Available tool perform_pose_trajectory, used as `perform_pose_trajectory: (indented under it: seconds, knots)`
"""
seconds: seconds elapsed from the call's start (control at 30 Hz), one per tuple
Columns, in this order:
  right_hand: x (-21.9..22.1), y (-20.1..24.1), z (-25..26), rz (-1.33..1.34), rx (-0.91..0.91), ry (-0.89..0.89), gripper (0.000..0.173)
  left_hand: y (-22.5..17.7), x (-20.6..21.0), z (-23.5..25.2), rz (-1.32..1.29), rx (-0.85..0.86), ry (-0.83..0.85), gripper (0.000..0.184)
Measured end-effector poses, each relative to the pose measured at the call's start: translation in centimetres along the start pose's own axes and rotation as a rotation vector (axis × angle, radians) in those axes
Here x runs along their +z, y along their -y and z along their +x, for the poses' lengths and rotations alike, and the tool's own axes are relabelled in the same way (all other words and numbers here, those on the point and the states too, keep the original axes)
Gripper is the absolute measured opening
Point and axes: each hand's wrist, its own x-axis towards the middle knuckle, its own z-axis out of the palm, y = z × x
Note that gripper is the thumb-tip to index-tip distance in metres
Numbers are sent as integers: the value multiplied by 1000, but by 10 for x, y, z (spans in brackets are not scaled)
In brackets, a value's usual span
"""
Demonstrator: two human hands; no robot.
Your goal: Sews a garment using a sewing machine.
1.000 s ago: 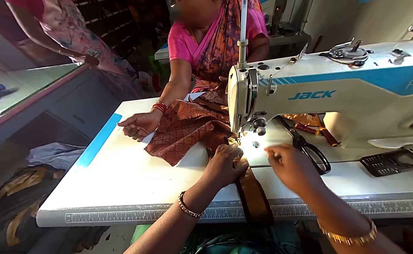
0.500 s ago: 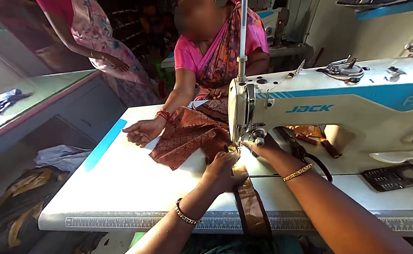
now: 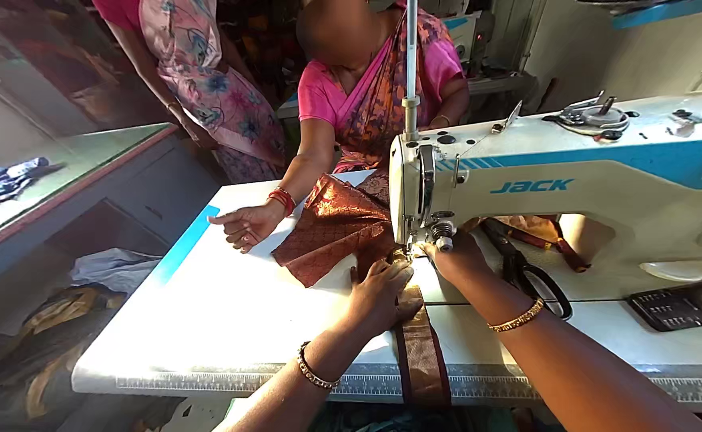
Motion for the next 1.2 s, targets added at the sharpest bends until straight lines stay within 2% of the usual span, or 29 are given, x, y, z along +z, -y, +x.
perform_pose_trajectory:
  seconds: [0.17,0.37,0.6,0.73,1.0,1.2]
  knots:
    - [3,-5,6,-15,12,31,36,18,-7,6,-86,105,0,58]
    - [2,-7,6,-3,-7,38,31,25,3,5,-81,188,-104,57]
    - [-4,-3,4,-41,17,83,32,39,5,10,-111,291,-147,57]
    - [0,-6,5,-46,-35,34,29,42,9,11,-109,354,-201,55]
    - [-2,-6,3,-51,-30,51,32,40,6,13,-147,325,-199,55]
    - [2,-9,4,3,-57,-19,28,40,7,14,-127,329,-204,54]
